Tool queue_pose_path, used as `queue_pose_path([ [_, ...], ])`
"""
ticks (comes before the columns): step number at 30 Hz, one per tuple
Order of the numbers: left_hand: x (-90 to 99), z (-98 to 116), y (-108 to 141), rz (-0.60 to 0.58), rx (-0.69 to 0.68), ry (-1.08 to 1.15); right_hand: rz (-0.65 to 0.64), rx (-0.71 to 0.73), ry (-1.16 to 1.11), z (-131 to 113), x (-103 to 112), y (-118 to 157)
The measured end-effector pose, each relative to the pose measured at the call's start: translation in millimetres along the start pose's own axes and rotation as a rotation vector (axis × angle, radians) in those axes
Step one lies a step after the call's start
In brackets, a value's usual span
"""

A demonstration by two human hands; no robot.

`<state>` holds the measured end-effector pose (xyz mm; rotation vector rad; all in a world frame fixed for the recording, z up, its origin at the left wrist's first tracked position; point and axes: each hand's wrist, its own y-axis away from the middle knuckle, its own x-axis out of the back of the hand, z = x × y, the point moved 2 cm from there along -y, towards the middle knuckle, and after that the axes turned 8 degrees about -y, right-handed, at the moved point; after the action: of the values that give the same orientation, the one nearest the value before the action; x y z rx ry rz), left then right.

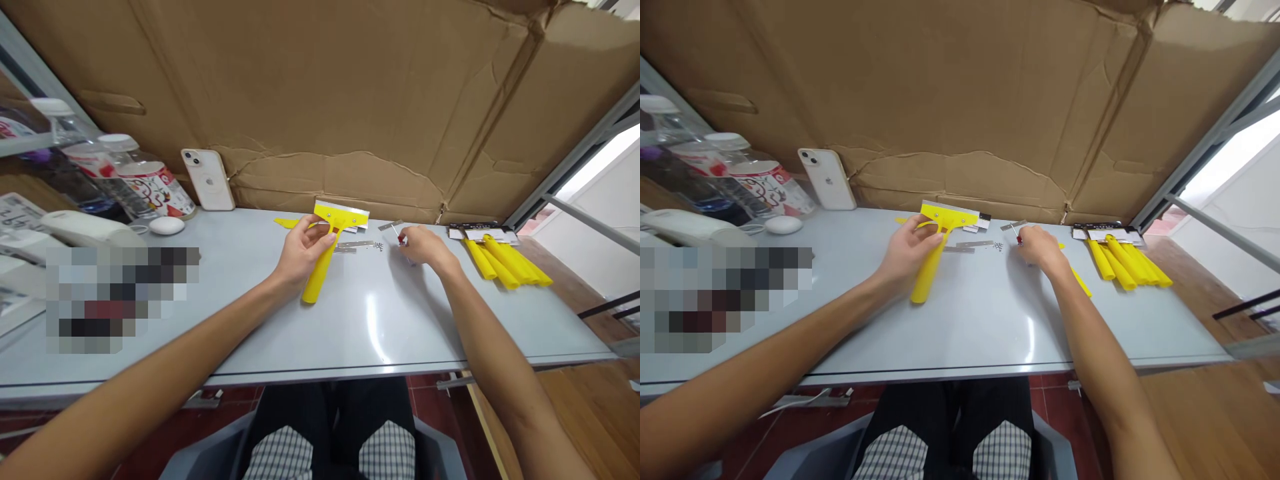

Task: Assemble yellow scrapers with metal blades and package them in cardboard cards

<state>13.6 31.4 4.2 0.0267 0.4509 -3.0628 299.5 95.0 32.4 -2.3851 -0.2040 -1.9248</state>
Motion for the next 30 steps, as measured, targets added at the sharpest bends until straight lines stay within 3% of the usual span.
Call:
queue_pose_path([
  [8,0.0,-2,-3,-0.02,0.021,0.073,-0.029,-0.052,0.03,5,-3,-4],
  [15,0.7,2,-3,-0.015,-0.05,0.122,-0.053,-0.073,0.079,5,-3,-7],
  [20,-0.1,17,3,-0.015,-0.119,0.093,0.091,-0.039,0.093,-8,6,4],
  [23,-2.5,21,7,0.004,-0.146,0.059,0.24,0.145,-0.062,-31,11,20],
  [28,-4.5,28,22,0.082,-0.384,-0.111,0.078,0.655,-0.548,-70,-4,45],
  [30,-7.1,31,30,-0.028,-0.525,-0.257,0.11,0.777,-0.592,-77,-11,50],
])
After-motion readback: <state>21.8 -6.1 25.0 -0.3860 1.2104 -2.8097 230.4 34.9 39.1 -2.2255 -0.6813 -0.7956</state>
